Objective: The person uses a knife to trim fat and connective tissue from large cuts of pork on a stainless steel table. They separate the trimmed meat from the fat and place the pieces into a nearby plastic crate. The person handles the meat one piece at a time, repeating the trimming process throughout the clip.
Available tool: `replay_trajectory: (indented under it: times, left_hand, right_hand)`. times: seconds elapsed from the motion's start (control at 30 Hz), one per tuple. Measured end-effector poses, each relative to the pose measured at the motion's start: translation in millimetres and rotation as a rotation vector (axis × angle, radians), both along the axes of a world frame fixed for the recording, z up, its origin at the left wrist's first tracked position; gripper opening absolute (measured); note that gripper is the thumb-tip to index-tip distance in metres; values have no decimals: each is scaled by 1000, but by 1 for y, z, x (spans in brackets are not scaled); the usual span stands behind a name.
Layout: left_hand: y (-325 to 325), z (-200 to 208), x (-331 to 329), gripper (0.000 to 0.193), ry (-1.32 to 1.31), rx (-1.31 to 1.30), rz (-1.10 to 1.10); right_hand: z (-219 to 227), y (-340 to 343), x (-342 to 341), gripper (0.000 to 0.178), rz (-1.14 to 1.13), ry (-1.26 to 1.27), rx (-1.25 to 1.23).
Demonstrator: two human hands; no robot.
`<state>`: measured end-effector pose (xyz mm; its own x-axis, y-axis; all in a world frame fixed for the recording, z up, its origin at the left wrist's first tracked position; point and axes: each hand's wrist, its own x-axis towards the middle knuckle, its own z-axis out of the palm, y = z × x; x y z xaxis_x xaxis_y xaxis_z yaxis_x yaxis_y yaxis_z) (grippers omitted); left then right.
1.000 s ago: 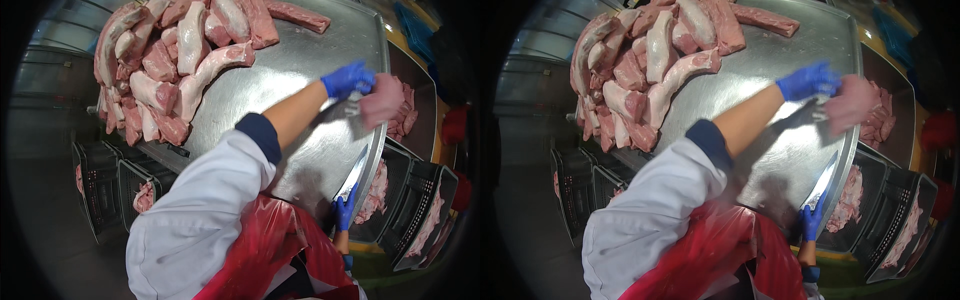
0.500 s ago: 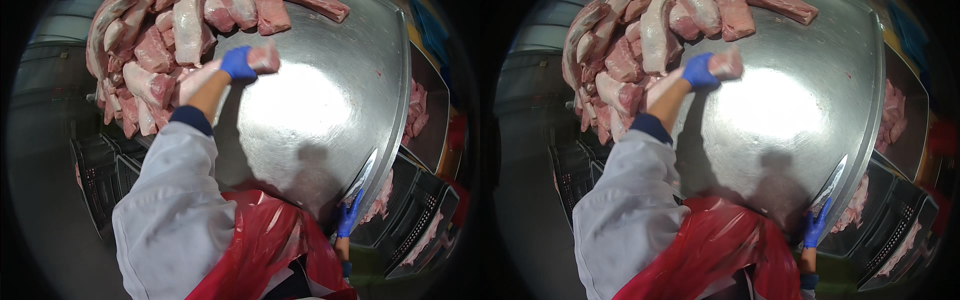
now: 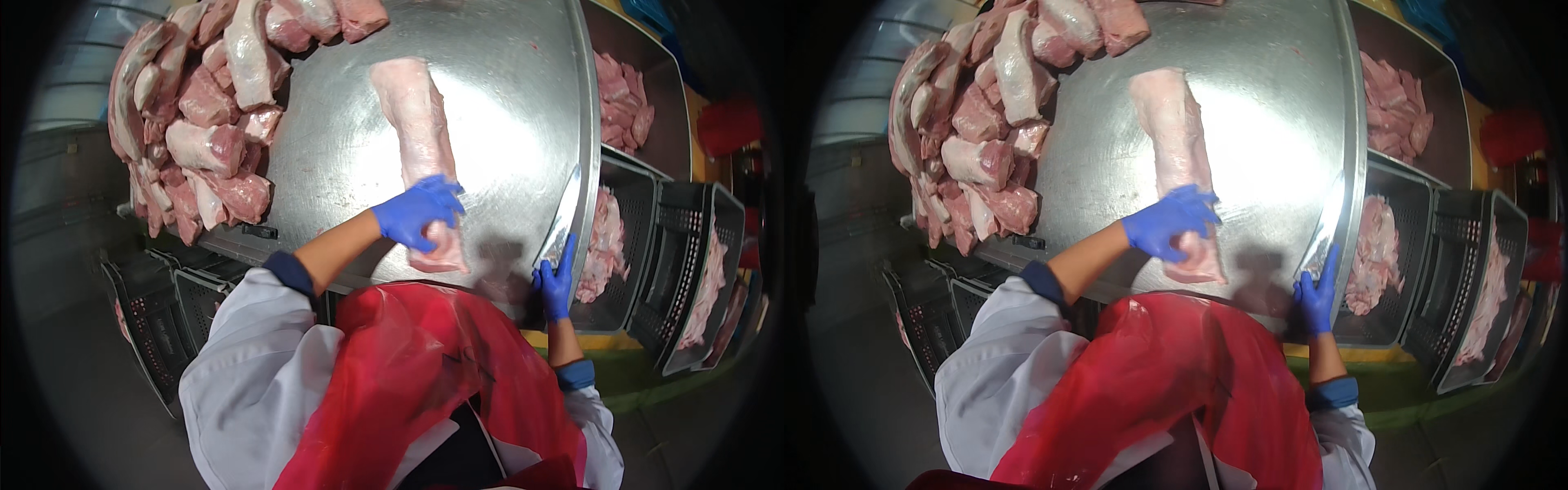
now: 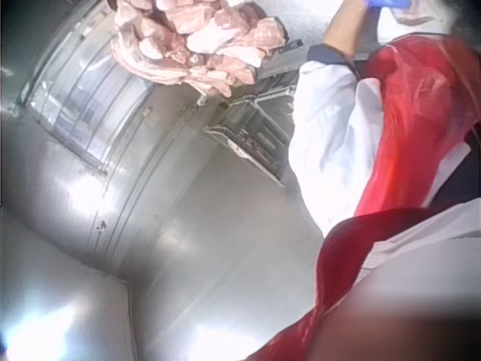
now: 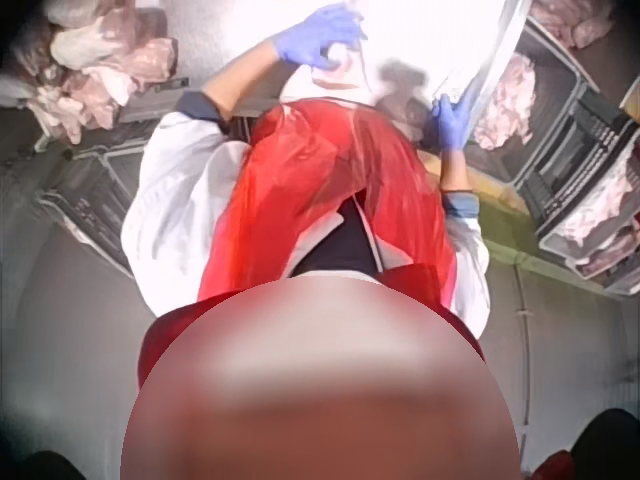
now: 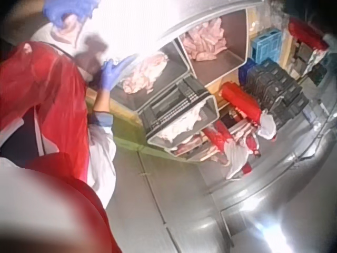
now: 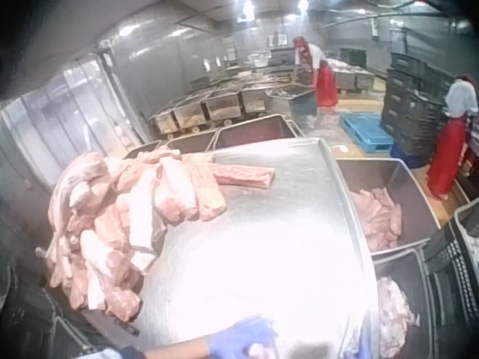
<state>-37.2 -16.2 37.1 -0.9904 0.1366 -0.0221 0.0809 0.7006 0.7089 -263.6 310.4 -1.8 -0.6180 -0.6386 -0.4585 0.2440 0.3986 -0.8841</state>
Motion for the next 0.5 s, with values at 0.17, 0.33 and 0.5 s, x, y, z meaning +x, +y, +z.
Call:
replay_trajectory:
  times: [0.17,0.33,0.5]
  left_hand:
    - [-29,-10,-87,122,-466,-446,1119]
    - [-87,-9,-129,112,-518,-197,1203]
    - [-182,-34,-63,65,-435,809,1087]
  right_hand:
    - [-43,-12,-10,82,-98,222,-202]
    - [-19,-25,-11,83,-140,-10,-62]
    - [-10,-23,-10,85,-147,-27,-146]
